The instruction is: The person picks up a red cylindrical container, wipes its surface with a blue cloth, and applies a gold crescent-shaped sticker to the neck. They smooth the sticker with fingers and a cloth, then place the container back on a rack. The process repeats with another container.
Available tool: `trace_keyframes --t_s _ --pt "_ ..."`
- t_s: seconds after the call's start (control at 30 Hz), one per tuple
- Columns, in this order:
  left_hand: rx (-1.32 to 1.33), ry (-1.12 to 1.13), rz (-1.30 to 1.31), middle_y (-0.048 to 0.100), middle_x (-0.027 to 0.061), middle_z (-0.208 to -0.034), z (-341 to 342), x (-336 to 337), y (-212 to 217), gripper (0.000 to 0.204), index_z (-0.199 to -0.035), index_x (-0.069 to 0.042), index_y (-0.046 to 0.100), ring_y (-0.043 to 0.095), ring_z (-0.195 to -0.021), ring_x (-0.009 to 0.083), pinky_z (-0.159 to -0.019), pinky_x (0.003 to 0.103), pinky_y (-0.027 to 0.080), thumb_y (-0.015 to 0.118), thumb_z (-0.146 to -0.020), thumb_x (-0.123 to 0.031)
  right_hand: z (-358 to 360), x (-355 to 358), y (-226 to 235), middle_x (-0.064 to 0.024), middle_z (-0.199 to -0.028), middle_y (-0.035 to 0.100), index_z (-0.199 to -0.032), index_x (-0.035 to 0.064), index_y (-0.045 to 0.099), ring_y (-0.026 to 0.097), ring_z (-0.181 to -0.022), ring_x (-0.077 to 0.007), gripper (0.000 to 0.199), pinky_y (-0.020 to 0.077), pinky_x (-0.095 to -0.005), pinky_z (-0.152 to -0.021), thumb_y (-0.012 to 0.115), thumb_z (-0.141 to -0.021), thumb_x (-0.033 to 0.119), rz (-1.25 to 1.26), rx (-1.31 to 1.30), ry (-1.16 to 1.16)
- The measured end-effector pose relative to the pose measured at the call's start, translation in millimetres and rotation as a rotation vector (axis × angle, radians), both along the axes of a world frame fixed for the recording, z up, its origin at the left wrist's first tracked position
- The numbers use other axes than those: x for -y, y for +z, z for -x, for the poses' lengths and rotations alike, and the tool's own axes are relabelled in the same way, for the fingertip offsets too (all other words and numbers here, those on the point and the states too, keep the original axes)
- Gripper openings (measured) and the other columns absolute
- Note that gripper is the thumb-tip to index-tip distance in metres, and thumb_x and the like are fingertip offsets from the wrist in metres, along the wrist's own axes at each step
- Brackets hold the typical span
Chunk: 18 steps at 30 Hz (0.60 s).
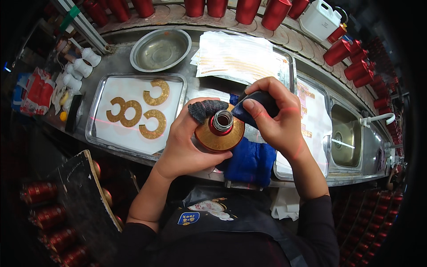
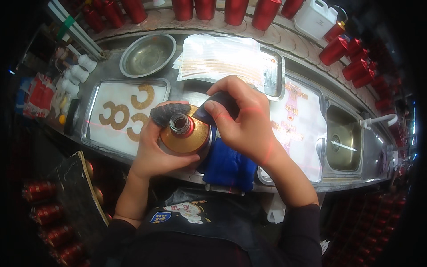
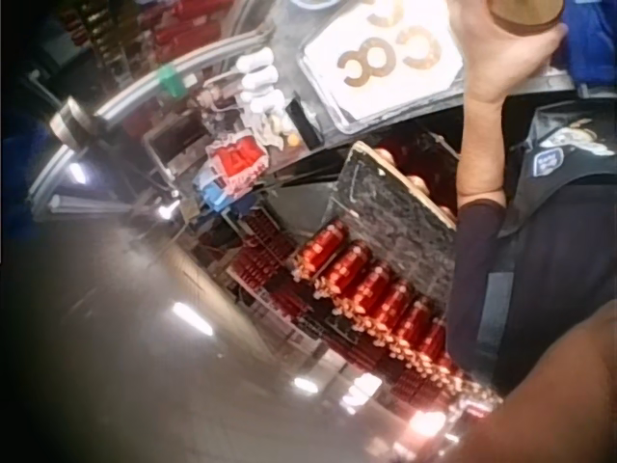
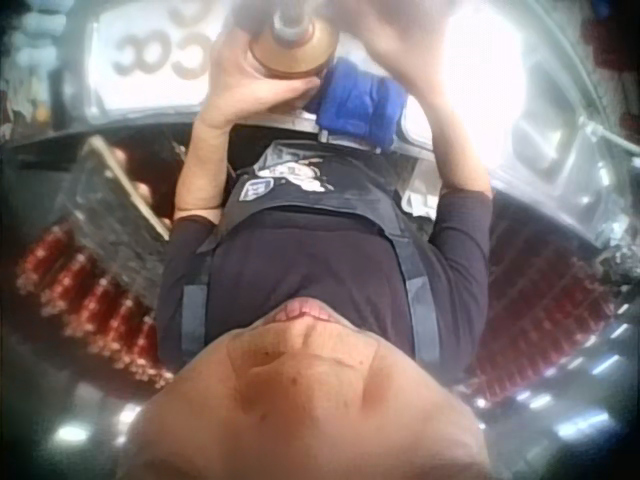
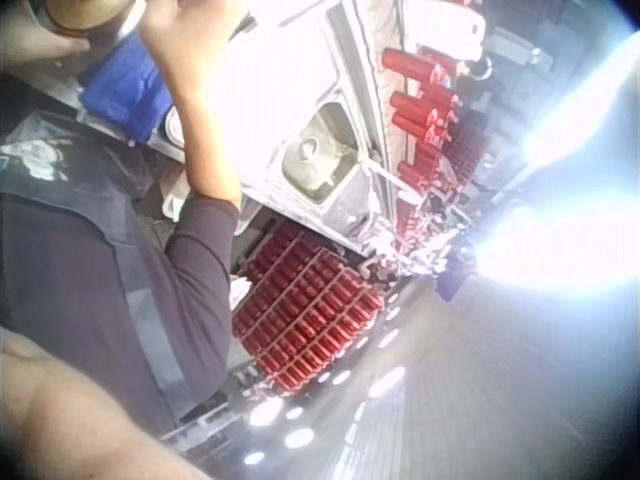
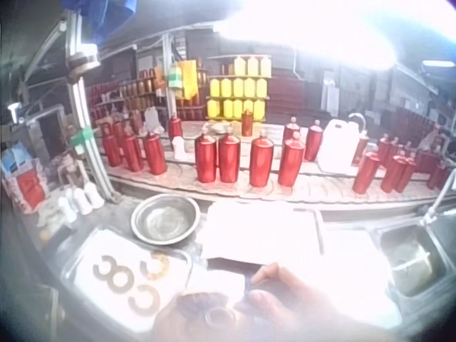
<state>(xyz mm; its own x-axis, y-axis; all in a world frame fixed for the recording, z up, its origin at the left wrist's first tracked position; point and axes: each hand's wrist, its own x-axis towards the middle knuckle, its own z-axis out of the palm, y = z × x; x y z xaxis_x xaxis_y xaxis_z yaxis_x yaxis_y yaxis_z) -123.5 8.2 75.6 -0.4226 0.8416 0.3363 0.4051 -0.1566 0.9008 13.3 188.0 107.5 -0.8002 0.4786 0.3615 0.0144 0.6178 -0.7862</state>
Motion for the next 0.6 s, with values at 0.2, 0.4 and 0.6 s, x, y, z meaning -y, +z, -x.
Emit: trace_keyframes --t_s 0.2,0.4,0.6 --pt "0.183 -0.284 0.113 0.047 0.0138 -0.149 24.7 -0.4 -0.8 0.110 -0.150 -0.004 0.036 0.049 -0.136 0.0232 -0.112 0.038 0.041 0.097 -0.059 -0.012 20.9 -2.8 21.2 -0.0068 -0.087 0.066 -0.099 0.0008 0.065 0.061 -0.079 -0.0117 0.019 0.0495 -0.0257 -0.073 0.075 -0.083 0.005 0.023 0.013 0.010" --pt "0.096 0.002 0.065 0.045 0.0224 -0.147 -5.4 8.9 -8.7 0.125 -0.153 -0.002 0.024 0.044 -0.139 0.0329 -0.115 0.042 0.036 0.100 -0.057 -0.030 -1.8 11.1 19.0 -0.0095 -0.087 0.067 -0.098 -0.0017 0.065 0.066 -0.079 -0.0145 0.018 0.0517 -0.0259 -0.072 0.074 -0.082 0.001 0.022 -0.131 -0.018" --pt "0.240 -0.097 0.056 0.058 0.0112 -0.132 0.4 0.8 -2.8 0.092 -0.142 0.000 0.047 0.057 -0.124 0.0199 -0.107 0.034 0.044 0.092 -0.062 -0.003 11.8 -2.0 12.7 -0.0097 -0.085 0.067 -0.097 -0.0008 0.065 0.066 -0.077 -0.0155 0.017 0.0515 -0.0261 -0.072 0.073 -0.082 0.000 0.054 -0.015 0.002"
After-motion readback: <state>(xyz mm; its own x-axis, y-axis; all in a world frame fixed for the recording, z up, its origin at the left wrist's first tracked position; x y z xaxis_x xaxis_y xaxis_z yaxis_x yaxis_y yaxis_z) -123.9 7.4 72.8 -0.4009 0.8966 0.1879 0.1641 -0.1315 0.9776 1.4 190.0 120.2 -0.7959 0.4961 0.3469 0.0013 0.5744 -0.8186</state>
